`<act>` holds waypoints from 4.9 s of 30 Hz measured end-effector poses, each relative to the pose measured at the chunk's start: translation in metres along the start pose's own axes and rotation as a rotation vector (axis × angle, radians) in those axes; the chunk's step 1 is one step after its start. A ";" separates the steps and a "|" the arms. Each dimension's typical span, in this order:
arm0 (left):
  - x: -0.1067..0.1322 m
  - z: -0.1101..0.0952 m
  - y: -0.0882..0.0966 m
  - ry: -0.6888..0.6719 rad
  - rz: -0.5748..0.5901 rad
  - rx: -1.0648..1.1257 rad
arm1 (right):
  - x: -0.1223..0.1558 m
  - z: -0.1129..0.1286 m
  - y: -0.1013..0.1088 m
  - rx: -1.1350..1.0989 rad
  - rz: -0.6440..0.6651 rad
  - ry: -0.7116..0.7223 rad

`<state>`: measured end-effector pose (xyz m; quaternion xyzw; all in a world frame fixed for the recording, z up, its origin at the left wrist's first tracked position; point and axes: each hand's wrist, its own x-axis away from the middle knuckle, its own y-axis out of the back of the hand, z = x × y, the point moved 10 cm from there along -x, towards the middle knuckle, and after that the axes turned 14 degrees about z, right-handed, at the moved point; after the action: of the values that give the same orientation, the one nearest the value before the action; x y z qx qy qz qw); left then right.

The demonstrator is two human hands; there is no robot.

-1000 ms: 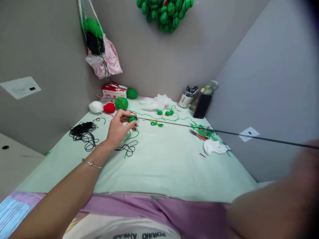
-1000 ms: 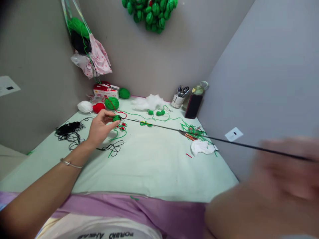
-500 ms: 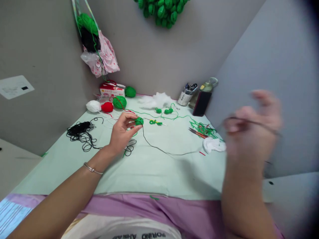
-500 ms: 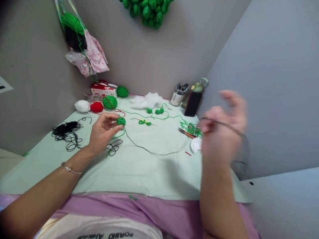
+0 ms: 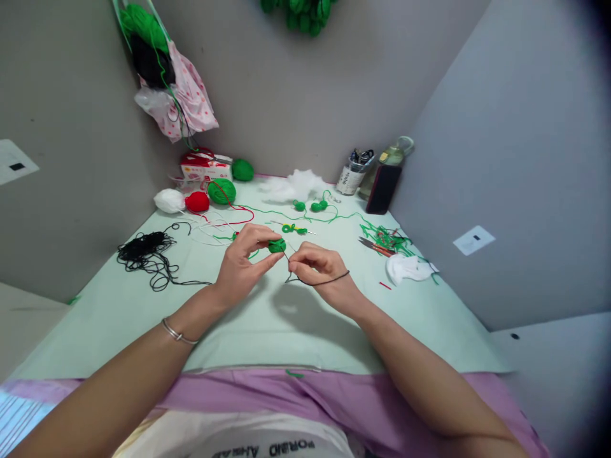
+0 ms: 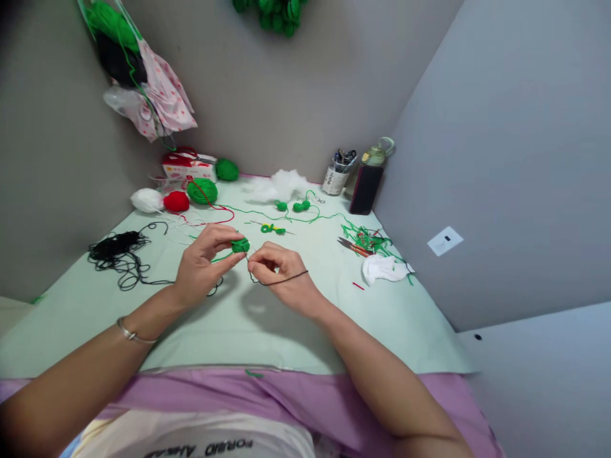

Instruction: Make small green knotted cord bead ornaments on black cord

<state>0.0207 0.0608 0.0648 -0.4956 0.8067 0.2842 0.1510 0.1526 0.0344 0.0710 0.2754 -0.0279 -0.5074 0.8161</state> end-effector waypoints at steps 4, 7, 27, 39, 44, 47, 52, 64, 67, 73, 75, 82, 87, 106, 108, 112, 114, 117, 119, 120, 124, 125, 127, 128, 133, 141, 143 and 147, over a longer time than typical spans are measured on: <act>-0.002 0.007 -0.005 0.058 0.018 0.073 | 0.001 0.000 -0.006 -0.052 0.079 0.023; -0.002 0.019 -0.006 0.155 0.026 0.179 | 0.003 -0.013 0.002 -0.023 -0.007 -0.051; 0.000 0.018 -0.014 0.187 0.108 0.229 | 0.012 0.005 0.016 0.208 -0.242 0.078; -0.001 0.032 -0.011 0.256 0.074 0.424 | 0.009 -0.002 -0.009 0.248 -0.053 0.071; -0.001 0.036 -0.011 0.288 0.075 0.536 | 0.016 -0.001 0.004 0.164 -0.147 0.078; 0.000 0.036 -0.010 0.298 0.065 0.538 | 0.018 -0.006 0.010 0.090 -0.199 0.031; -0.001 0.035 -0.014 0.290 0.081 0.539 | 0.019 -0.002 0.014 0.021 -0.238 0.047; -0.001 0.036 -0.016 0.280 0.072 0.580 | 0.018 0.002 0.013 0.090 -0.247 0.013; -0.001 0.035 -0.014 0.272 0.057 0.555 | 0.018 0.002 0.012 0.095 -0.245 0.009; -0.001 0.034 -0.015 0.280 0.056 0.542 | 0.017 -0.002 0.011 0.047 -0.232 -0.007; -0.001 0.034 -0.018 0.289 0.069 0.581 | 0.016 -0.002 0.011 0.034 -0.222 0.004; 0.003 0.035 -0.025 0.345 0.093 0.683 | 0.014 -0.015 0.009 -0.115 -0.204 0.010; 0.002 0.036 -0.022 0.310 0.064 0.621 | 0.012 -0.029 0.006 -0.270 -0.227 -0.034; 0.003 0.034 -0.014 0.251 0.000 0.508 | 0.009 -0.033 0.001 -0.317 -0.154 -0.084; 0.004 0.036 -0.017 0.261 0.010 0.524 | 0.009 -0.036 -0.002 -0.379 -0.148 -0.101; 0.004 0.035 -0.018 0.246 0.005 0.501 | 0.010 -0.036 -0.002 -0.411 -0.192 -0.097; 0.004 0.032 -0.016 0.227 -0.004 0.482 | 0.009 -0.037 -0.002 -0.417 -0.197 -0.104; 0.003 0.029 -0.014 0.212 -0.006 0.452 | 0.006 -0.042 -0.004 -0.430 -0.165 -0.156; 0.003 0.028 -0.013 0.208 -0.011 0.423 | 0.005 -0.048 -0.006 -0.448 -0.146 -0.191; 0.004 0.028 -0.013 0.209 -0.013 0.409 | 0.004 -0.051 -0.008 -0.467 -0.138 -0.201; 0.005 0.033 -0.016 0.221 0.017 0.367 | 0.003 -0.058 -0.012 -0.590 -0.135 -0.218; 0.004 0.034 -0.018 0.223 0.034 0.359 | 0.004 -0.058 -0.013 -0.616 -0.134 -0.215; 0.003 0.035 -0.021 0.224 0.065 0.347 | 0.004 -0.053 -0.012 -0.639 -0.120 -0.197; 0.003 0.034 -0.021 0.224 0.077 0.344 | 0.004 -0.050 -0.011 -0.619 -0.106 -0.185; 0.001 0.031 -0.023 0.202 0.109 0.285 | 0.007 -0.028 0.007 -0.104 -0.149 -0.104; -0.001 0.027 -0.032 0.176 0.228 0.253 | 0.010 0.003 0.049 -0.041 -0.325 0.080; 0.000 0.027 -0.033 0.190 0.246 0.251 | 0.016 0.009 0.077 -0.189 -0.441 0.086; 0.000 0.027 -0.032 0.202 0.267 0.246 | 0.010 0.016 0.089 -0.455 -0.117 -0.144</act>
<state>0.0484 0.0661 0.0339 -0.3882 0.9048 0.1500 0.0899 0.2248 0.0486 0.1245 0.0487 0.0448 -0.5655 0.8221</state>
